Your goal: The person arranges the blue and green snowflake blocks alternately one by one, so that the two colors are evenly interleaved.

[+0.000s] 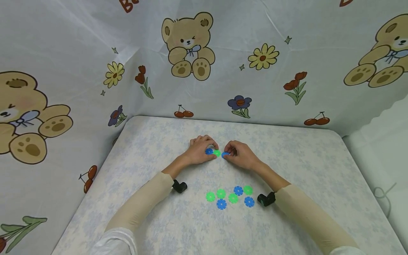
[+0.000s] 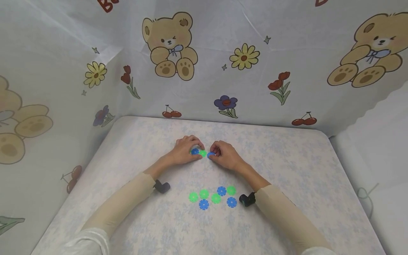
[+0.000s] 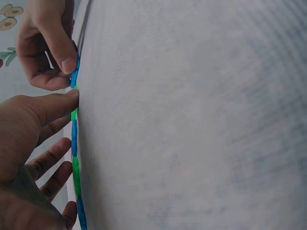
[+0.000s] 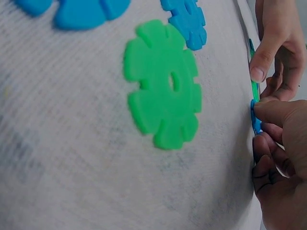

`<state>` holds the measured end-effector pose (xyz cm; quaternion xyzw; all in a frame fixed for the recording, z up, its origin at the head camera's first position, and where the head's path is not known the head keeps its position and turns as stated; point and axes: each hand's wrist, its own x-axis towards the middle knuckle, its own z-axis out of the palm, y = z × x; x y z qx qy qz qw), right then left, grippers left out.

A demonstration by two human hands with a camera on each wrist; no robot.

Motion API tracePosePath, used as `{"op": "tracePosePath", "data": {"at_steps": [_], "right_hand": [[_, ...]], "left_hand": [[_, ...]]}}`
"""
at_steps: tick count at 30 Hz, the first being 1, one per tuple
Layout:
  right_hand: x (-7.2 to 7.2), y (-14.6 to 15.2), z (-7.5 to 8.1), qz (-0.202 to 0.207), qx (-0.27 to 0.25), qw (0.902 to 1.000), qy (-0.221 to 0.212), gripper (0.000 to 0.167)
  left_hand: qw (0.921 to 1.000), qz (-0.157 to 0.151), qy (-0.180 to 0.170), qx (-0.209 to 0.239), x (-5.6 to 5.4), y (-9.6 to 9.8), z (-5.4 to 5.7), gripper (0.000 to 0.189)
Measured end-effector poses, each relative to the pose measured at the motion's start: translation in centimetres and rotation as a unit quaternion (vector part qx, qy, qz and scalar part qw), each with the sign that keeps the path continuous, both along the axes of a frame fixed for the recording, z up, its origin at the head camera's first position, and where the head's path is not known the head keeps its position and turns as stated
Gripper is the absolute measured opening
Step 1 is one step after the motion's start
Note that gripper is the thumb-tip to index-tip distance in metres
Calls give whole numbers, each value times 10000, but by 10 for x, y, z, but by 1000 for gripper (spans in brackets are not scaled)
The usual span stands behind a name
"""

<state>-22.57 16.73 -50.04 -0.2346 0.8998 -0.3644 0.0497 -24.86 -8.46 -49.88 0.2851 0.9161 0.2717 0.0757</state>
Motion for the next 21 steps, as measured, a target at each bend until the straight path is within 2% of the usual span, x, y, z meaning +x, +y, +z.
{"op": "tracePosePath", "data": {"at_steps": [15, 18, 21], "right_hand": [[1, 0, 3, -70, 12, 10000, -29, 20], [8, -1, 2, -79, -34, 10000, 51, 20], [21, -3, 5, 140, -19, 9999, 71, 18]], "left_hand": [[10000, 13, -31, -41, -1, 2, 2, 26], [10000, 1, -59, -59, -1, 2, 3, 26], [9999, -23, -97, -102, 0, 1, 4, 26]]}}
